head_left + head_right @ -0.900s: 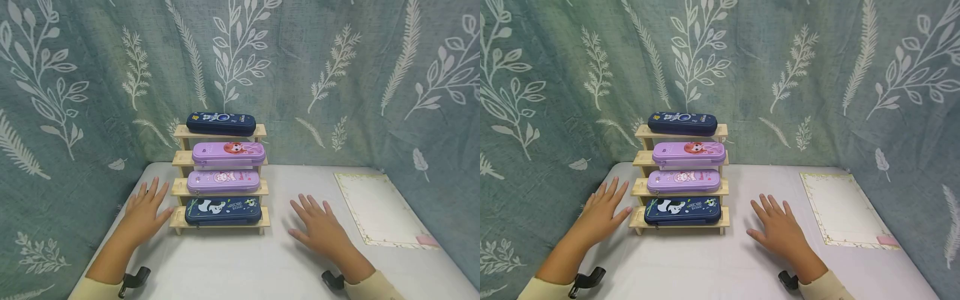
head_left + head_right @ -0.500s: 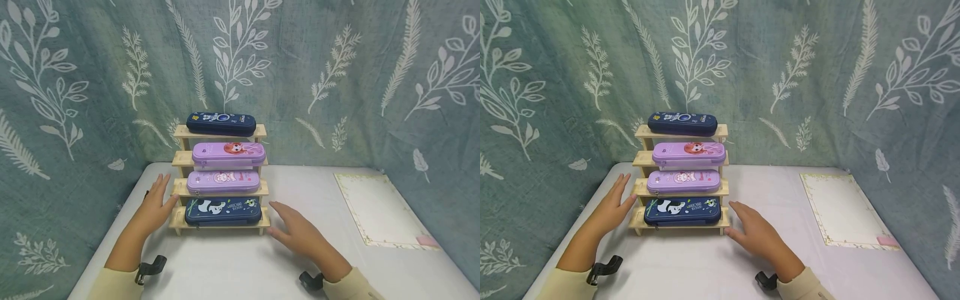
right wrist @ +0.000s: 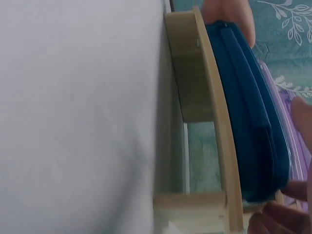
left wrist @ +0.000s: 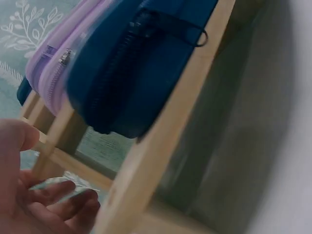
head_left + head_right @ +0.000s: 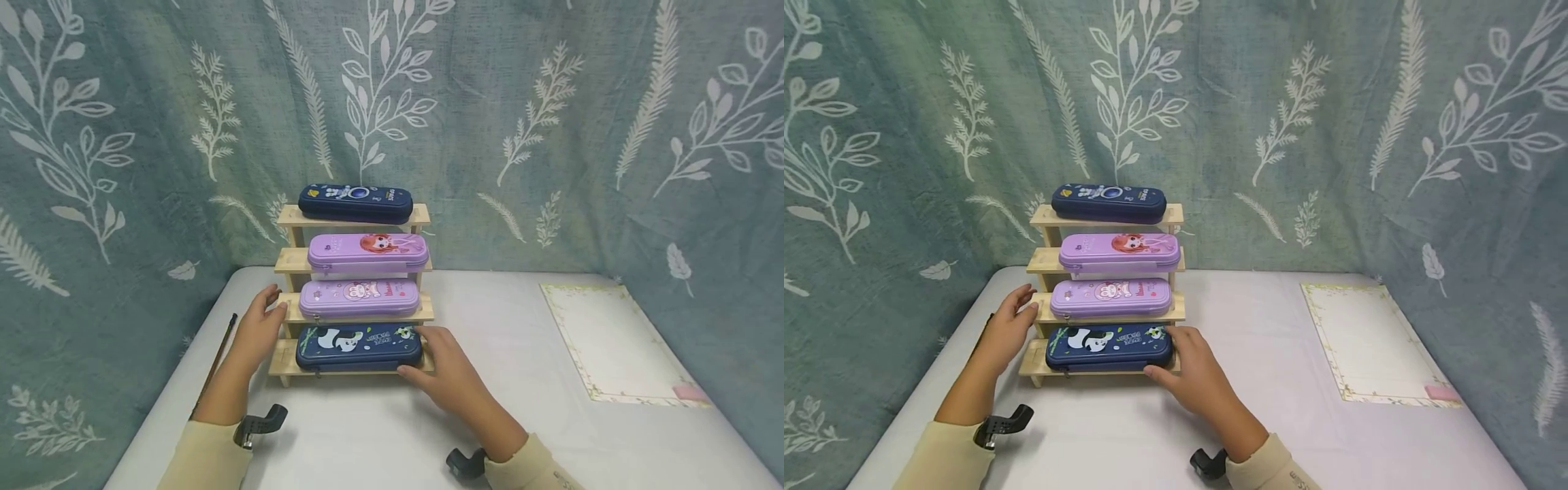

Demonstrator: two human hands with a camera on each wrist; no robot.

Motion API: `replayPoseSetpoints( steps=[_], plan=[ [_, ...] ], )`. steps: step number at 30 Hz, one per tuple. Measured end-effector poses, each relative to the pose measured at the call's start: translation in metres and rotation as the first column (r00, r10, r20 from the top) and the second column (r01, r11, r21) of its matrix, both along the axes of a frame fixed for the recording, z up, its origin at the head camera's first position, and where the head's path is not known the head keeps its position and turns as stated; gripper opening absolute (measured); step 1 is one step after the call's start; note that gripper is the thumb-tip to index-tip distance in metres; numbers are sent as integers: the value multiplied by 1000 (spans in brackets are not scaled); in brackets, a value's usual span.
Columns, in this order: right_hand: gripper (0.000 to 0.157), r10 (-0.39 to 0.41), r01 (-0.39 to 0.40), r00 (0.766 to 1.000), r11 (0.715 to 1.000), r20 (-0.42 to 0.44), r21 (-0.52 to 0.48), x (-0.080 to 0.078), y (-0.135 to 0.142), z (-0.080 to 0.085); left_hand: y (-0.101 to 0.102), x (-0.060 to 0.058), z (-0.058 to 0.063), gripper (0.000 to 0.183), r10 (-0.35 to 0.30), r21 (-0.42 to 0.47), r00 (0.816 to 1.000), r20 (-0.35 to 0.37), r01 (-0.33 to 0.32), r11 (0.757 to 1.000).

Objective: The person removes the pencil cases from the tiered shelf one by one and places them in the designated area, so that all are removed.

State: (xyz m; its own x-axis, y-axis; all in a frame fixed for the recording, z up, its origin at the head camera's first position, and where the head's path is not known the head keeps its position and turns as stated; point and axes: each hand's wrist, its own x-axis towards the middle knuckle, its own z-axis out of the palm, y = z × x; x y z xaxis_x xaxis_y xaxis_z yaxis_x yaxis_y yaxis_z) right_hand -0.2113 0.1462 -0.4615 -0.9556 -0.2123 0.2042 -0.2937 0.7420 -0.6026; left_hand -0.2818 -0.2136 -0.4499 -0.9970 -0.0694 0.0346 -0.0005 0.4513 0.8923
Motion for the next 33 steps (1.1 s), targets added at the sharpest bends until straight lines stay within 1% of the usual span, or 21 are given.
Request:
replayPoseSetpoints(
  steps=[2,6,11,15,18,22,27,33],
  plan=[
    [84,-21,21,1000,999,1,-24,-1,-7,-2,0,-1,-5,65,4,40,1000,-6,-3,999],
    [94,-47,47,999,998,9,-50,-3,-18,-5,0,-1,-14,60,-10,76,999,-31,12,997],
    [107,-84,84,996,994,0,-67,-5,-29,-9,1,-5,-19,58,-31,142,998,-49,38,989],
    [112,-119,118,993,991,-23,-57,-5,-33,-13,4,-8,-23,57,-34,204,999,-27,39,978],
    [111,-142,140,990,989,-21,-55,-5,-34,-16,6,-8,-25,57,-32,234,999,-17,35,972],
    [105,-162,162,987,985,-9,-61,-5,-32,-20,8,-7,-29,56,-39,253,999,-17,42,967],
    [97,-162,162,987,984,7,-74,-7,-30,-20,9,-5,-29,56,-28,247,1000,-4,29,969],
    [96,-178,181,983,979,45,-89,-10,-29,-15,9,-5,-26,56,-23,223,1000,-1,22,974]
  ],
)
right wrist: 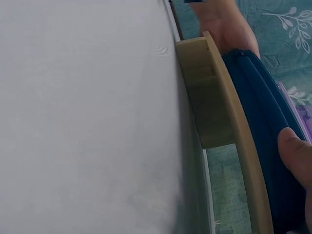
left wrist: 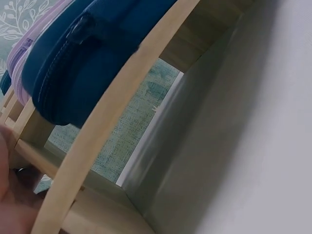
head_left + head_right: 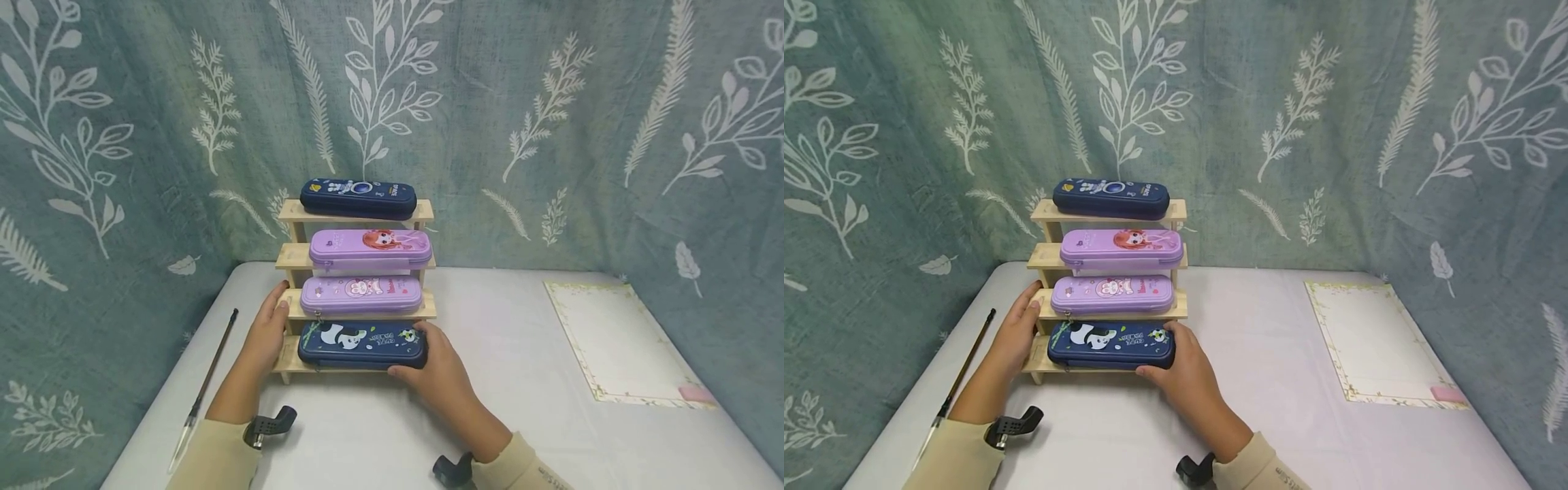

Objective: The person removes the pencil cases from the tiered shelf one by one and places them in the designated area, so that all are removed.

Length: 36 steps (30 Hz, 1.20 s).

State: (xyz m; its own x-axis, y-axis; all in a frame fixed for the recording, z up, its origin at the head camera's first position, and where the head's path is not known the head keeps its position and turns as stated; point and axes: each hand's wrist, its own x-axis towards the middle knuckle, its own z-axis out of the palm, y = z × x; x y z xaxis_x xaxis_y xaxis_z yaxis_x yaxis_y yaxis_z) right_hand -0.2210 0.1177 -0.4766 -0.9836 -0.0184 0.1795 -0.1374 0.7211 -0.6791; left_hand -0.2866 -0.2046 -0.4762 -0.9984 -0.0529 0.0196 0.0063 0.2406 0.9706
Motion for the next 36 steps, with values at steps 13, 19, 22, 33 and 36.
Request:
replayPoseSetpoints(
  steps=[13,19,22,33,36],
  plan=[
    [96,91,-88,995,994,46,-63,-4,18,5,2,-3,-2,54,13,37,1000,-19,-12,999],
    [95,127,-120,990,986,54,-112,-4,29,6,2,-3,-4,54,1,51,1000,7,-2,999],
    [94,146,-136,987,979,60,-154,-5,37,8,2,-3,-3,54,-4,59,1000,4,3,998],
    [96,192,-158,974,957,123,-245,-1,86,21,-1,-1,-2,54,-25,55,1000,14,24,998],
    [96,201,-163,972,952,123,-260,2,100,21,-2,0,-1,54,-30,54,999,15,29,998]
  ],
)
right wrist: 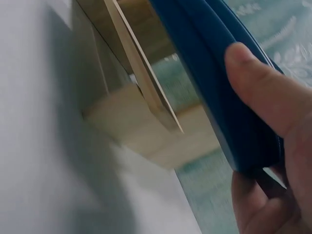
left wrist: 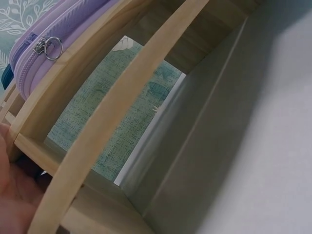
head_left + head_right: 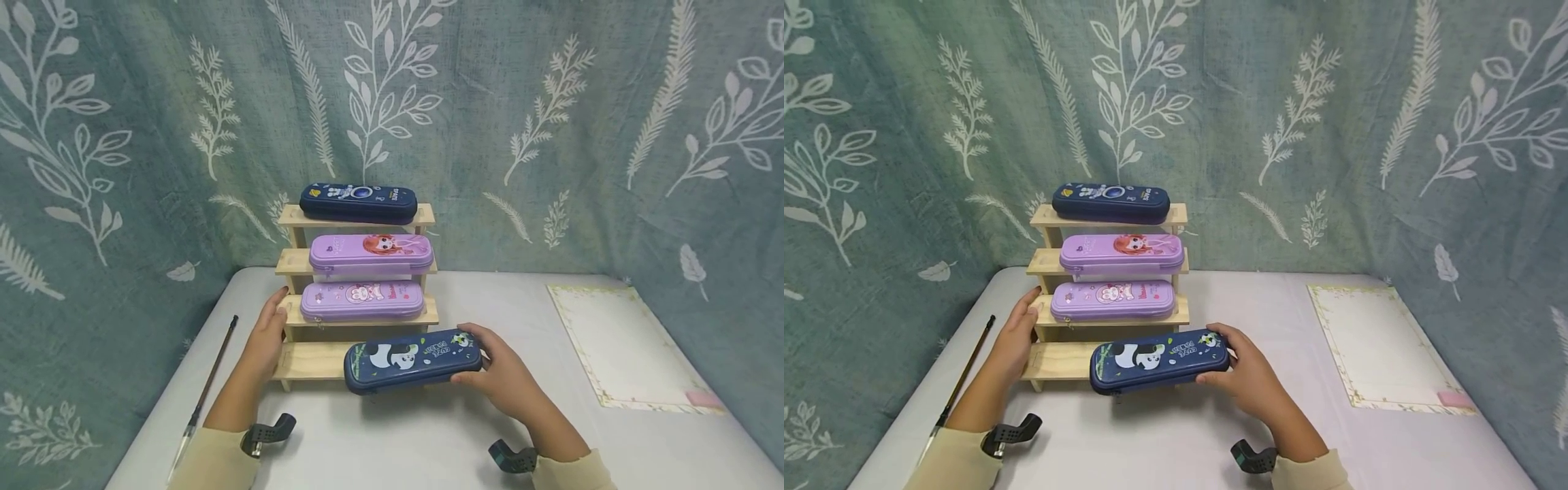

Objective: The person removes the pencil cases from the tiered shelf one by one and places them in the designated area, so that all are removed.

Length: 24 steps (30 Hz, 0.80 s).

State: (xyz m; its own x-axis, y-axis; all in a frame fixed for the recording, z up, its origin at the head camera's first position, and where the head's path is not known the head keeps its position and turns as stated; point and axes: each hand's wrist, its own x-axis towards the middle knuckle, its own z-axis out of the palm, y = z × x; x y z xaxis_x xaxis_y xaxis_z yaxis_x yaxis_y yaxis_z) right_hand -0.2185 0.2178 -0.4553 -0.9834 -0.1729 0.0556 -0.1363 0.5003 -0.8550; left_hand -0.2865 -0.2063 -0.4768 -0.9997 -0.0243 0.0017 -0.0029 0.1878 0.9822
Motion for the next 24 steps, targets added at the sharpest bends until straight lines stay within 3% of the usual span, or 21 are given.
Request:
replayPoseSetpoints(
  steps=[10,19,24],
  plan=[
    [97,-18,18,999,1000,-48,8,14,53,-5,2,1,-2,52,21,-1,999,-26,-21,1000],
    [99,-43,43,998,999,-46,-12,9,91,-8,1,5,-3,52,51,-23,999,-17,-51,998],
    [102,-88,90,995,994,-39,54,4,111,-8,3,3,-3,52,32,-14,999,-28,-32,999]
  ],
)
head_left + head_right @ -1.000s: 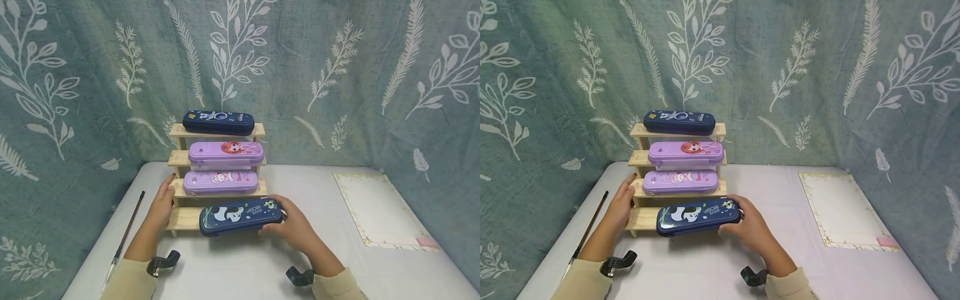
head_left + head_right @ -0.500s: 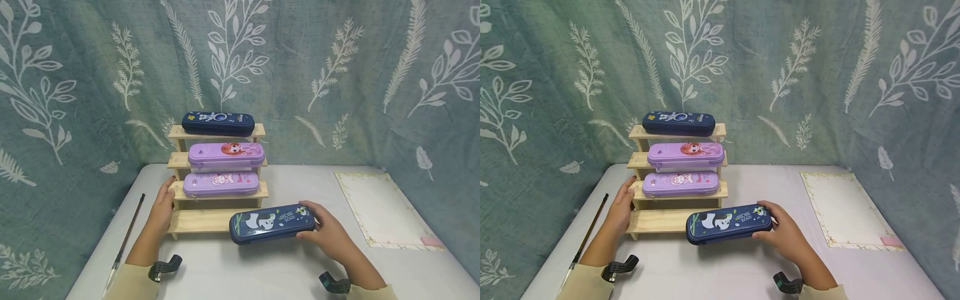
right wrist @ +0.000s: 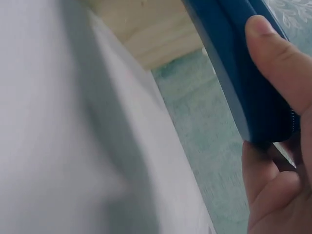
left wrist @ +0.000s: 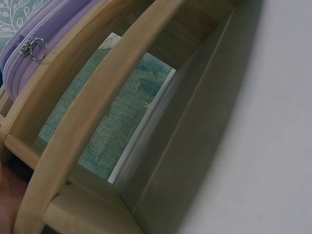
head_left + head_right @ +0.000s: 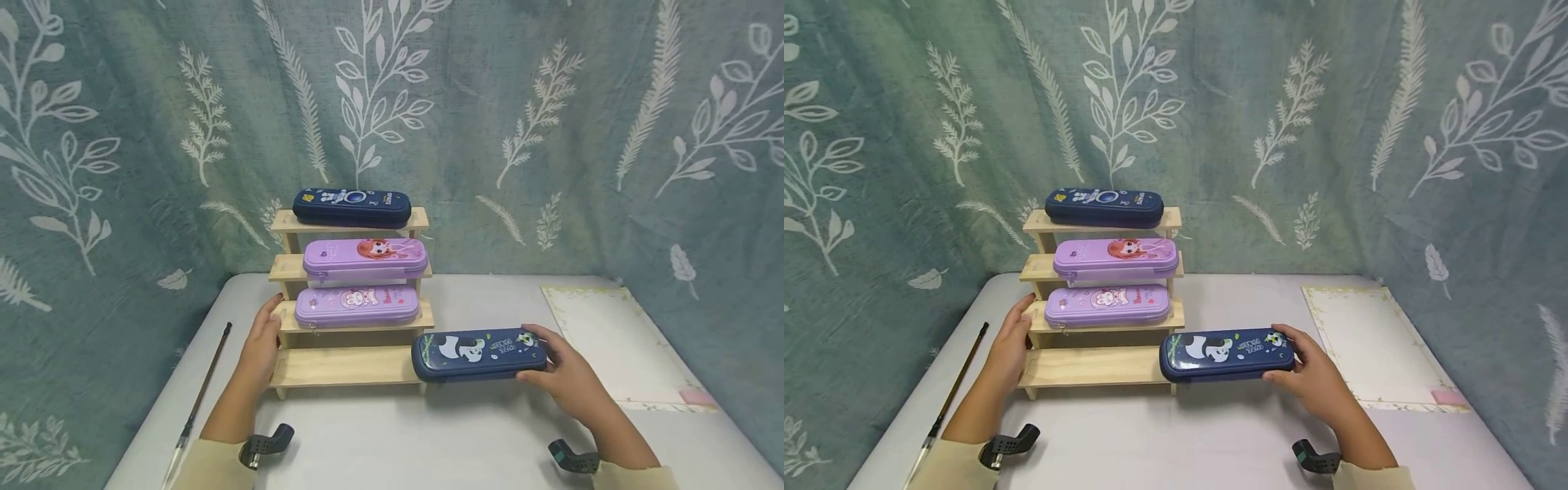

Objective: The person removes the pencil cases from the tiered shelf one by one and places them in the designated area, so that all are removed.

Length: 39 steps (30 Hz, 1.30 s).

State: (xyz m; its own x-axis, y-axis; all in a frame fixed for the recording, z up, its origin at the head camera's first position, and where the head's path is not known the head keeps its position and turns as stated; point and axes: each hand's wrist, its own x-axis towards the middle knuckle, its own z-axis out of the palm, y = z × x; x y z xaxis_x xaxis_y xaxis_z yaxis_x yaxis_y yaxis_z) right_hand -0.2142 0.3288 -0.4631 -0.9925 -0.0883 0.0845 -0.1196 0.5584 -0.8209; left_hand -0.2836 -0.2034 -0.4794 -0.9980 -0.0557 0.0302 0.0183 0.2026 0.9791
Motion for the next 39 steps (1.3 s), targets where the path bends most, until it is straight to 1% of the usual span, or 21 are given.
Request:
replayPoseSetpoints(
  steps=[3,7,11,14,18,27,28,29,34,35,36,39],
  plan=[
    [104,-9,9,1000,999,3,34,-4,11,1,0,-1,-1,52,-12,5,1000,-5,12,1000],
    [107,-17,16,1000,997,24,72,-11,24,2,0,0,-1,52,-9,-1,1000,-9,9,1000],
    [108,-46,40,997,994,59,99,-22,38,4,0,2,1,52,-15,1,1000,-17,15,1000],
    [109,-64,57,995,994,77,98,-34,47,8,-1,2,1,52,-23,0,1000,-14,23,1000],
    [113,-74,65,994,992,78,109,-52,52,14,-2,1,-1,52,-31,-5,999,-8,31,1000],
    [118,-99,91,994,979,37,185,-94,51,24,0,-2,-5,52,-33,7,999,-10,33,999],
    [118,-103,94,994,977,37,189,-99,51,24,1,-2,-5,52,-36,6,999,-13,36,999],
    [119,-108,99,993,977,39,189,-103,52,23,2,0,-1,52,-37,4,999,-11,37,999],
    [119,-149,137,987,973,52,187,-123,53,18,3,2,0,52,-38,11,999,-26,38,999],
    [119,-159,145,986,972,58,186,-126,53,17,2,2,0,52,-38,15,999,-25,38,999],
    [118,-168,153,984,969,63,193,-129,53,16,0,1,-3,52,-38,18,999,-28,39,999],
    [118,-189,169,978,965,88,202,-138,55,13,-1,1,-2,52,-40,24,999,-24,41,999]
  ],
)
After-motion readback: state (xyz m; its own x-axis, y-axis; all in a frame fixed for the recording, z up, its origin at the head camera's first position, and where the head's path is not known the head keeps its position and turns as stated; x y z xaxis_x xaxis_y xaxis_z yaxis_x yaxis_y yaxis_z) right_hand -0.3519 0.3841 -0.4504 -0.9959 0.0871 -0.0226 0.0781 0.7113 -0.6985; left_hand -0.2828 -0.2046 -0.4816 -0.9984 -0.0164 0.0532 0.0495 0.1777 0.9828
